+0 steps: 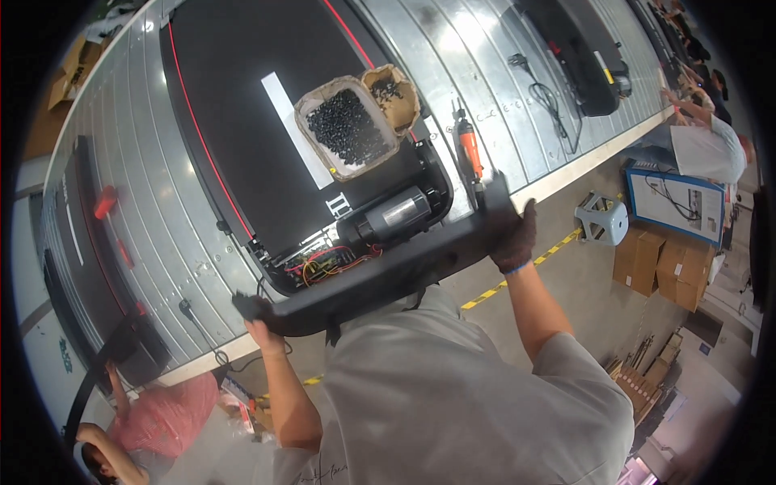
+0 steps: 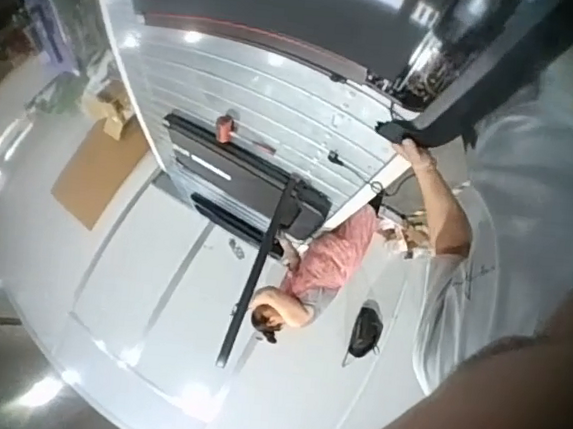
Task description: Assembling the base and motor housing of electric treadmills on a factory production line.
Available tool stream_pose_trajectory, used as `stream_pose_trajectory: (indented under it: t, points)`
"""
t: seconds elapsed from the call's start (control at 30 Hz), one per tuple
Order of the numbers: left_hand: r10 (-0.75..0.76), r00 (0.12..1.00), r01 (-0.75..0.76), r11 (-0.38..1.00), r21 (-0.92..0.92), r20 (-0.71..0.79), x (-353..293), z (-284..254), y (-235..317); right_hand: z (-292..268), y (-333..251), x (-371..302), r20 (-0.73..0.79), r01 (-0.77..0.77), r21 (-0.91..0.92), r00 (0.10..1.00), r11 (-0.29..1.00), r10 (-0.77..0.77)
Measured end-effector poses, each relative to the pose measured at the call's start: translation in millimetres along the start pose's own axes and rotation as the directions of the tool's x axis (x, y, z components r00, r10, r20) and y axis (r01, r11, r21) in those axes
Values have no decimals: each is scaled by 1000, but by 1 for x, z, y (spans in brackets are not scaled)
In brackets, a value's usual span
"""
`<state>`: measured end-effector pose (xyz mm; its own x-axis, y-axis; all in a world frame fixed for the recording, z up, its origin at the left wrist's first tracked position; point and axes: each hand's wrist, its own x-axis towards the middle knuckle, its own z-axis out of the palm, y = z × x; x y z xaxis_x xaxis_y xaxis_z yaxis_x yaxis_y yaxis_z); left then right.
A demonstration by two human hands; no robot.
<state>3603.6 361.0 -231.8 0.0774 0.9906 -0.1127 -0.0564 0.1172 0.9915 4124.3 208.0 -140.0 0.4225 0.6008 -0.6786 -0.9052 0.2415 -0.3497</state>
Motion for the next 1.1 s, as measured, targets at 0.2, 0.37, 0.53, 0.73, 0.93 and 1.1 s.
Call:
stream_pose_trajectory:
  t: [0.2, 0.37, 0.53, 0.73, 0.93, 1.1]
  points:
    - [150, 989, -149, 962, 228, 13, -31, 66, 42, -61, 13, 22, 429, 541, -536, 836, 648, -342]
    - [140, 970, -78, 953, 292, -199, -34, 84, 30, -38, 15, 48, 291, 467, -749, 869, 471, -399]
    - [125, 956, -35, 948, 317, -265, -23, 82, 26, -55, 26, 64, 25, 302, -503, 942, 810, -336]
    - [145, 947, -77, 969, 236, -286, -6, 79, 11, -40, 30, 62, 2, 245, -424, 963, 872, -269]
    - [197, 937, -92, 935, 341, -287, -5, 82, 19, -69, 43, 70, -161, 222, -309, 946, 925, -281]
    - [211, 941, -117, 936, 332, -263, 3, 85, 13, -69, 30, 66, 81, 285, -645, 948, 709, -308]
